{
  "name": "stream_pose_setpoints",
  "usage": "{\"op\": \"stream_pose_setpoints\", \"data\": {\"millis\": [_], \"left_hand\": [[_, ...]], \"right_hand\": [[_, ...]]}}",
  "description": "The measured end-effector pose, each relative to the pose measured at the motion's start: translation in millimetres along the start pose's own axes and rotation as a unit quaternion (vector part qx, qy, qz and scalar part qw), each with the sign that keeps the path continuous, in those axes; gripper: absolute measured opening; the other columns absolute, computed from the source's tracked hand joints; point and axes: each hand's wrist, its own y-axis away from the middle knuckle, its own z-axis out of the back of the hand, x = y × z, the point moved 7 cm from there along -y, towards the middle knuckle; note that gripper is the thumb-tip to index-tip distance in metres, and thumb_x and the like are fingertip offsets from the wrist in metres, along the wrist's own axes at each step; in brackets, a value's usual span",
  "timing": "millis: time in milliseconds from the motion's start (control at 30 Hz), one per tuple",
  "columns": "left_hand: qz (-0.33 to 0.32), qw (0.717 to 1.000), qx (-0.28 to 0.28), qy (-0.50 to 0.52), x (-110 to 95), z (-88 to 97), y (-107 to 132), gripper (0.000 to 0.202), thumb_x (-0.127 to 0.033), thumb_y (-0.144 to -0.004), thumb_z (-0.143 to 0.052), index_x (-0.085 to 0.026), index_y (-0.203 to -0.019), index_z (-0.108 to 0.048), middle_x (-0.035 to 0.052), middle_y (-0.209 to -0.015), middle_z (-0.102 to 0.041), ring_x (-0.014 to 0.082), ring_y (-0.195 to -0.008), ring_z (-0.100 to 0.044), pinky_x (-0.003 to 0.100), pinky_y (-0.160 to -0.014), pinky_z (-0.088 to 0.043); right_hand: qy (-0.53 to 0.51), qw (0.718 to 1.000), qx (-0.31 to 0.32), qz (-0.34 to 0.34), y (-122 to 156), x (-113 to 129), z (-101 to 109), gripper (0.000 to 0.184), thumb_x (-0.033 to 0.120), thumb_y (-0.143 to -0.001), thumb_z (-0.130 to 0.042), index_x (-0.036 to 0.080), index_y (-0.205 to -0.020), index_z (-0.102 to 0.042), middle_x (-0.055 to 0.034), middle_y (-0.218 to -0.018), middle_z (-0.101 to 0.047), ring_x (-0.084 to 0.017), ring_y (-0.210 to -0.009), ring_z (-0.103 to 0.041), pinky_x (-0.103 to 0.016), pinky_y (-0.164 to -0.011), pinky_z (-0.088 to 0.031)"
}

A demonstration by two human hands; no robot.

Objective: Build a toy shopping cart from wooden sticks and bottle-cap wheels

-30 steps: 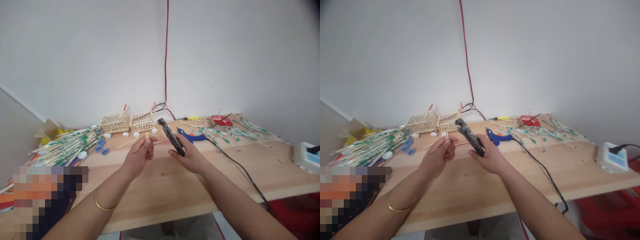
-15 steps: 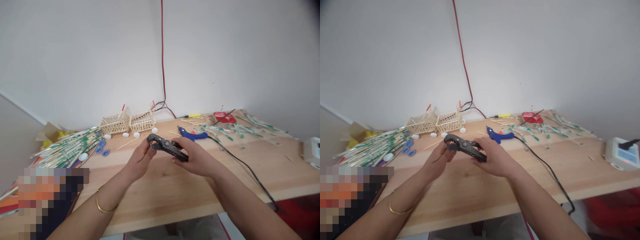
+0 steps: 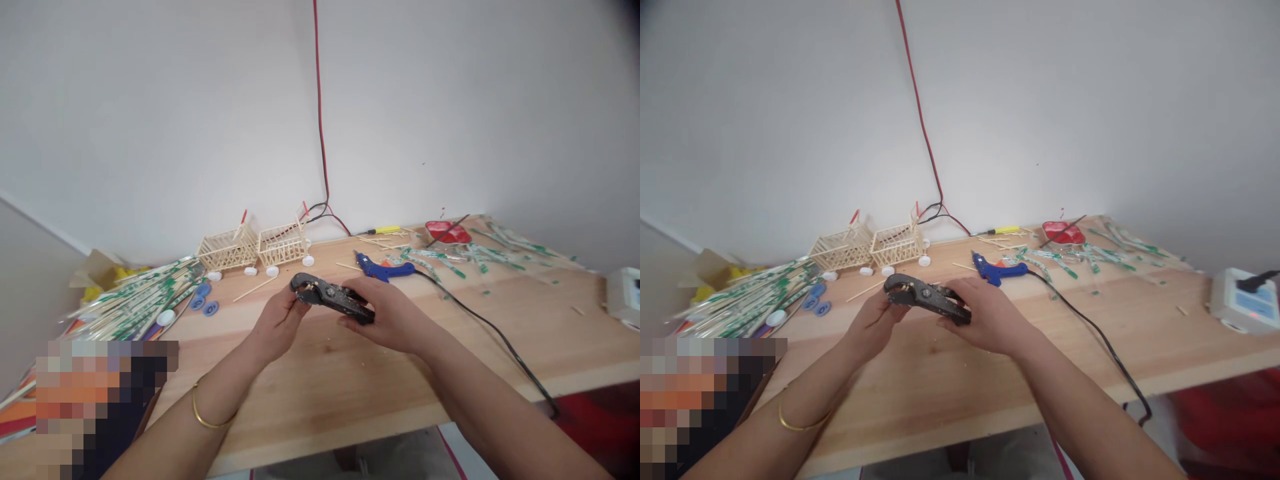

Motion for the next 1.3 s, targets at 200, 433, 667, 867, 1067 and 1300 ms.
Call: {"op": "stream_pose_setpoints", "data": {"millis": [200, 433, 667, 867, 1067, 1300], "left_hand": [[-0.047, 0.995, 0.003, -0.089, -12.0, 0.3, 0.5, 0.028, -0.041, -0.088, -0.053, -0.017, -0.086, -0.068, 0.0015, -0.067, -0.052, 0.0156, -0.066, -0.043, 0.025, -0.062, -0.034], [-0.033, 0.997, 0.026, -0.059, 0.3, -0.4, -0.8, 0.036, -0.048, -0.089, -0.048, -0.016, -0.079, -0.060, -0.0005, -0.064, -0.047, 0.0128, -0.061, -0.037, 0.024, -0.057, -0.028], [-0.033, 0.995, 0.019, -0.088, 3.2, -0.1, -2.0, 0.035, -0.046, -0.092, -0.043, -0.017, -0.073, -0.049, -0.0029, -0.063, -0.043, 0.0106, -0.058, -0.036, 0.025, -0.057, -0.027], [-0.029, 0.997, 0.013, -0.064, 9.0, 0.8, -3.1, 0.036, -0.047, -0.091, -0.045, -0.017, -0.072, -0.049, -0.0039, -0.061, -0.041, 0.0101, -0.056, -0.034, 0.025, -0.056, -0.025], [-0.026, 0.998, 0.007, -0.056, 12.9, 1.8, -3.6, 0.035, -0.048, -0.091, -0.046, -0.017, -0.075, -0.052, -0.0032, -0.063, -0.042, 0.0104, -0.058, -0.034, 0.025, -0.055, -0.024], [-0.030, 0.997, -0.010, -0.068, 8.9, 3.3, -2.4, 0.037, -0.048, -0.090, -0.047, -0.017, -0.069, -0.050, -0.0019, -0.061, -0.043, 0.0115, -0.058, -0.035, 0.025, -0.055, -0.024]], "right_hand": [[0.006, 1.000, 0.003, -0.003, -0.4, 0.2, -1.0, 0.029, 0.032, -0.077, -0.065, 0.021, -0.103, -0.059, -0.0064, -0.095, -0.067, -0.021, -0.085, -0.060, -0.030, -0.070, -0.043], [0.008, 1.000, 0.007, -0.016, -1.4, -1.1, -2.3, 0.027, 0.030, -0.076, -0.066, 0.022, -0.100, -0.061, -0.0051, -0.093, -0.067, -0.021, -0.084, -0.061, -0.030, -0.069, -0.043], [-0.001, 1.000, 0.014, -0.023, -2.4, -4.5, -4.5, 0.029, 0.028, -0.075, -0.066, 0.022, -0.103, -0.061, -0.0051, -0.097, -0.068, -0.021, -0.086, -0.062, -0.030, -0.070, -0.044], [-0.005, 1.000, 0.016, -0.021, -3.1, -7.0, -7.9, 0.030, 0.028, -0.075, -0.065, 0.022, -0.104, -0.061, -0.0059, -0.098, -0.069, -0.022, -0.087, -0.062, -0.031, -0.071, -0.045], [-0.003, 1.000, 0.015, -0.018, -2.6, -9.0, -10.2, 0.031, 0.027, -0.075, -0.065, 0.022, -0.105, -0.061, -0.0062, -0.101, -0.069, -0.023, -0.090, -0.063, -0.031, -0.073, -0.045], [0.000, 1.000, 0.013, -0.023, -3.3, -8.7, -10.5, 0.030, 0.027, -0.075, -0.065, 0.022, -0.105, -0.061, -0.0058, -0.100, -0.069, -0.023, -0.089, -0.063, -0.032, -0.073, -0.046]]}}
